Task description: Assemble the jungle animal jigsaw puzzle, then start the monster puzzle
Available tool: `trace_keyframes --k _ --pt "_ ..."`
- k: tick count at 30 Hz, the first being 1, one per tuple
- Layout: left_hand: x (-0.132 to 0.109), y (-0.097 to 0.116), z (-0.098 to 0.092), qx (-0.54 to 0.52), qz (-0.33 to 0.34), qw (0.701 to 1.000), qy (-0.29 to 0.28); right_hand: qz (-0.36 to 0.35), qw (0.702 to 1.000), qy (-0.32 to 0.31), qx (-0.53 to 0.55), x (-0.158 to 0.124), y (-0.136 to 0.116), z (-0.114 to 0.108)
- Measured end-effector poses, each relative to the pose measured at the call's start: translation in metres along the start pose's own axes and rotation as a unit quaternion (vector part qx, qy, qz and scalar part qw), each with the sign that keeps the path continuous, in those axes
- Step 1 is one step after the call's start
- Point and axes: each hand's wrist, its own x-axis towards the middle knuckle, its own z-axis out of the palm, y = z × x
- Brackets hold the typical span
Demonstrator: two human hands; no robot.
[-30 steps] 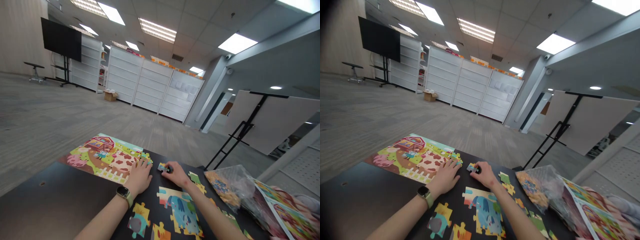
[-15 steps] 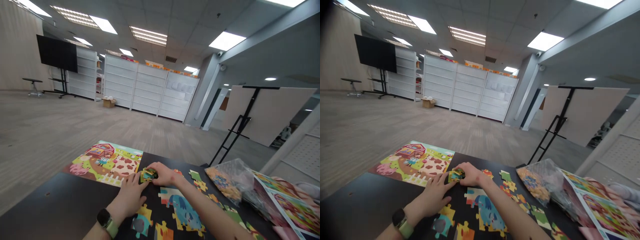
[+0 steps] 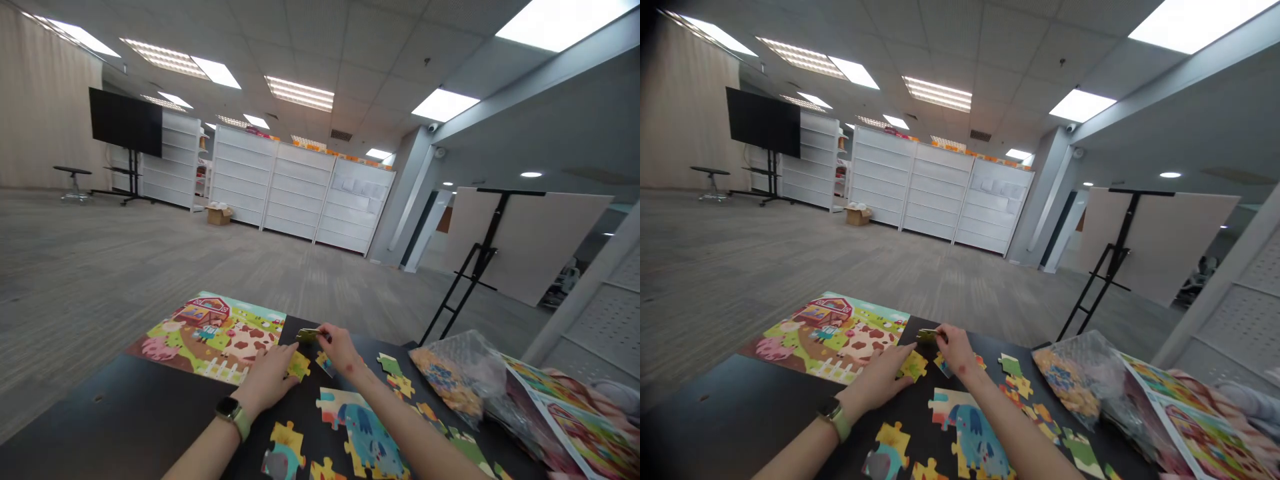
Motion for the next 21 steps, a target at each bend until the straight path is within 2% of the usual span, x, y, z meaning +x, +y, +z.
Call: trace_keyframes --k 5,10,13,18,21 --pt "-0.016 -0.005 -0.010 -0.040 0.016 0.999 -0.010 -0.026 0.999 -0.042 0.006 0.001 -0.001 0.008" --pt "-0.023 -0.024 -0.024 -0.069 0.007 0.997 0.013 0.020 1.000 0.001 0.001 -0.003 0.006 0.002" --pt "-0.023 -0.042 -0.033 -0.064 -0.020 0.997 0.038 0.027 1.000 -0.013 -0.003 -0.008 0.013 -0.001" --pt "-0.032 -0.067 -0.040 -0.037 -0.047 0.997 0.042 0.028 0.998 -0.062 0.003 -0.030 0.028 -0.007" --pt "-0.036 -0.060 -0.036 -0.024 -0.023 0.998 0.057 0.066 0.996 -0.052 -0.002 -0.052 0.042 -0.020"
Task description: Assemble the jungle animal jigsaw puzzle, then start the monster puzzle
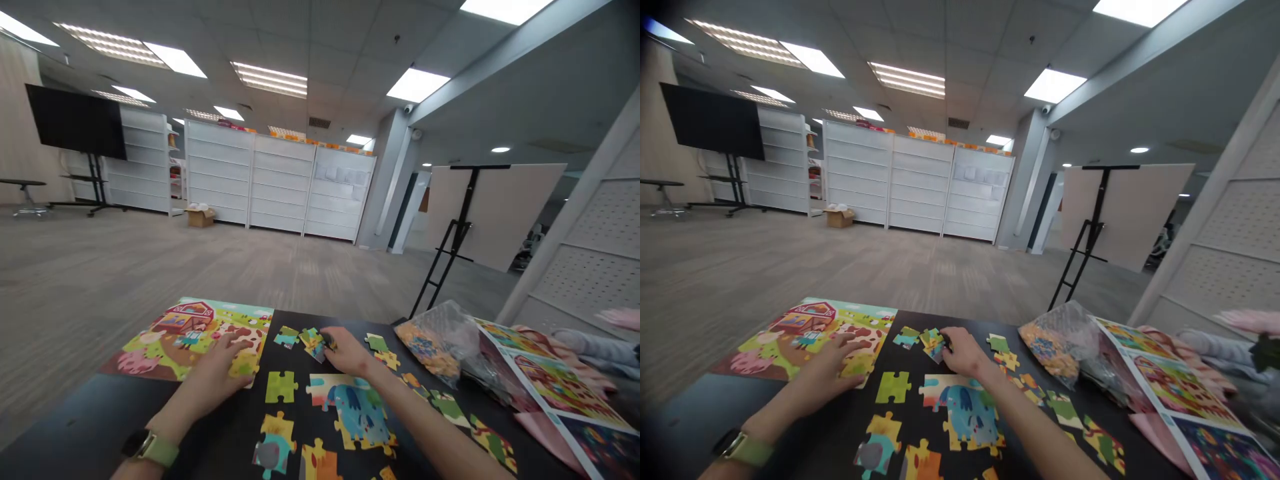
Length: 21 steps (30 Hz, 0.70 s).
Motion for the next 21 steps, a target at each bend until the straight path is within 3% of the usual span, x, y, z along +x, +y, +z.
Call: trace_keyframes --k 7,12,16,21 --pt "0.003 0.058 0.026 -0.025 0.098 0.987 -0.123 0.048 0.998 0.006 0.047 -0.039 0.032 -0.024" --pt "0.011 0.074 0.032 -0.001 0.080 0.993 -0.082 0.065 0.988 0.064 0.127 -0.042 0.042 -0.021" --pt "0.017 0.069 0.037 -0.001 0.043 0.998 -0.048 0.109 0.966 0.133 0.195 -0.039 0.058 -0.022" --pt "0.021 0.062 0.045 0.031 0.034 0.999 -0.025 0.150 0.950 0.172 0.211 -0.036 0.075 -0.023"
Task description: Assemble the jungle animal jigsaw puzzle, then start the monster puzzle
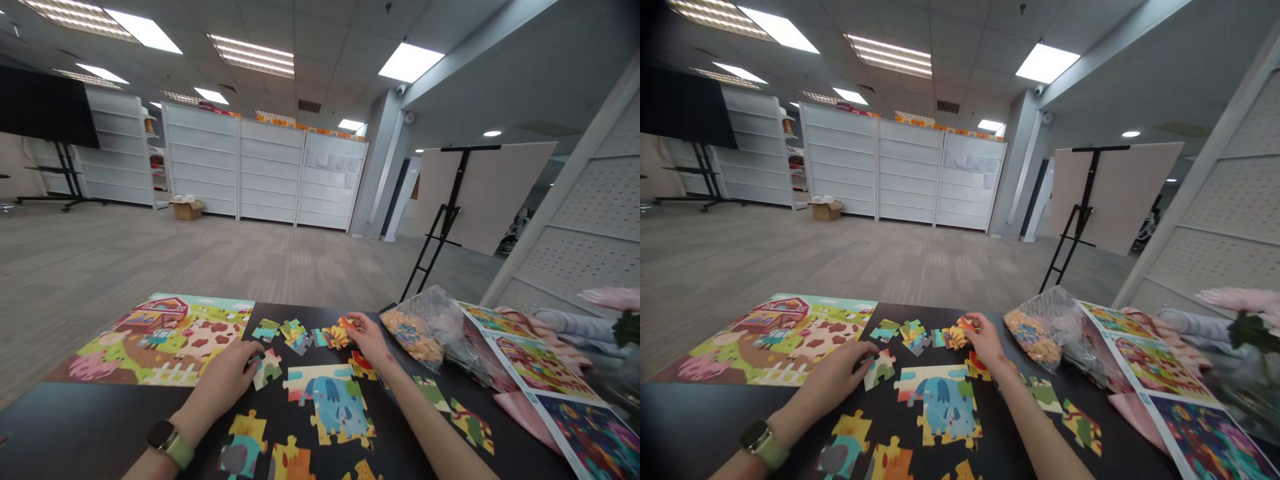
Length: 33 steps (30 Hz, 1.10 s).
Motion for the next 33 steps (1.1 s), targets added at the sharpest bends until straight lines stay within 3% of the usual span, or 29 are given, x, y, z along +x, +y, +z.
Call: trace_keyframes --k 3,7,14,20,23,27,33 --pt "0.002 0.006 0.002 0.013 0.030 0.999 0.008 -0.001 0.999 0.030 -0.035 0.004 0.002 -0.004" --pt "0.008 0.028 0.006 0.016 0.096 0.995 -0.028 -0.024 0.992 0.046 -0.116 0.002 -0.004 -0.003" --pt "0.015 0.055 0.020 0.055 0.093 0.993 -0.057 -0.071 0.979 -0.061 -0.182 -0.018 -0.020 0.024" --pt "0.012 0.043 0.019 0.064 0.070 0.995 -0.042 -0.105 0.979 -0.091 -0.147 -0.025 -0.025 0.005" --pt "0.008 0.034 0.016 0.061 0.067 0.995 -0.040 -0.095 0.987 -0.054 -0.116 -0.023 -0.024 -0.008" --pt "0.002 0.016 0.013 0.032 0.077 0.996 -0.037 -0.053 0.996 0.042 -0.060 -0.015 -0.014 -0.019" --pt "-0.011 -0.020 0.011 0.009 0.075 0.997 -0.032 -0.002 0.980 0.197 -0.010 -0.001 0.003 -0.042"
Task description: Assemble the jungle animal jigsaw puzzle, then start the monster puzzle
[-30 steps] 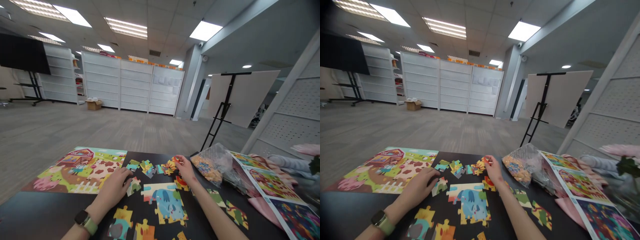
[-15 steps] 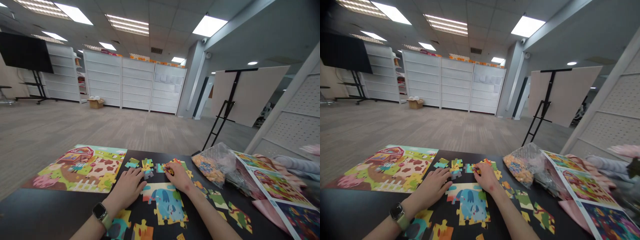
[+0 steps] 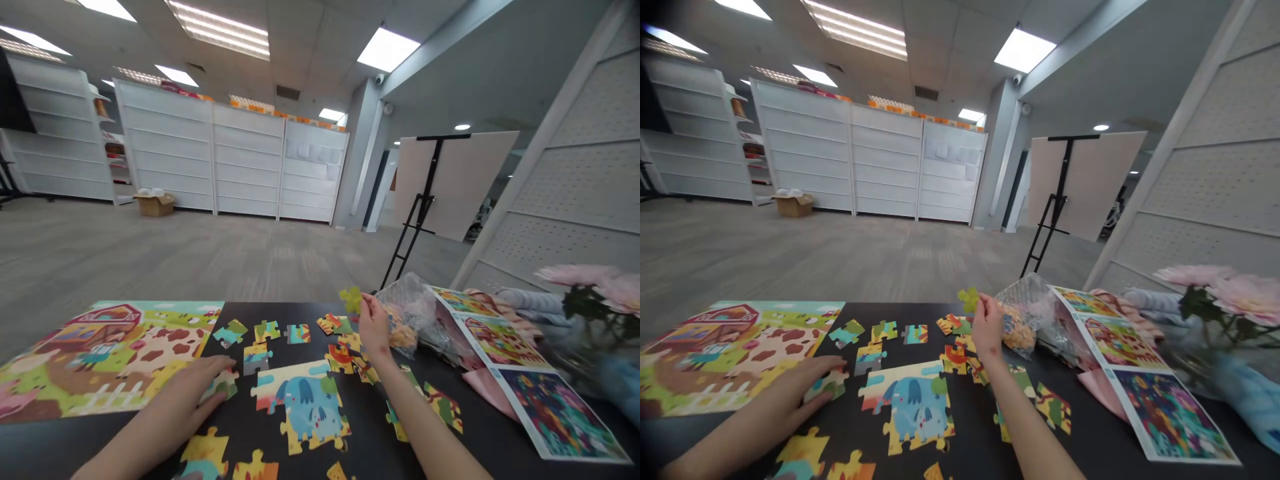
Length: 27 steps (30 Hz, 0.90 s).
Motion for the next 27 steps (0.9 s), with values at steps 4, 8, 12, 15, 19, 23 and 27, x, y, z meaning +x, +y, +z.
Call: trace_keyframes --k 4,8,12,15,19,23,27 --pt "-0.004 -0.010 0.002 0.004 0.023 1.000 0.007 -0.038 0.998 -0.038 -0.021 -0.006 -0.007 -0.001" --pt "-0.002 -0.015 0.011 0.008 0.058 0.998 0.034 -0.119 0.964 -0.233 -0.049 -0.030 -0.022 0.015" --pt "-0.001 -0.025 0.020 0.023 0.083 0.995 0.057 -0.133 0.943 -0.289 -0.099 -0.036 -0.020 0.021" --pt "-0.001 -0.028 0.022 0.026 0.114 0.990 0.077 -0.099 0.945 -0.272 -0.151 -0.028 -0.009 0.015" --pt "-0.001 -0.024 0.017 0.024 0.141 0.985 0.098 -0.086 0.936 -0.290 -0.179 -0.022 -0.001 0.010" --pt "-0.001 -0.022 0.014 0.030 0.148 0.983 0.103 -0.107 0.937 -0.284 -0.172 -0.024 -0.002 0.011" --pt "-0.001 -0.026 0.016 0.023 0.142 0.985 0.099 -0.110 0.953 -0.236 -0.156 -0.016 -0.002 0.005"
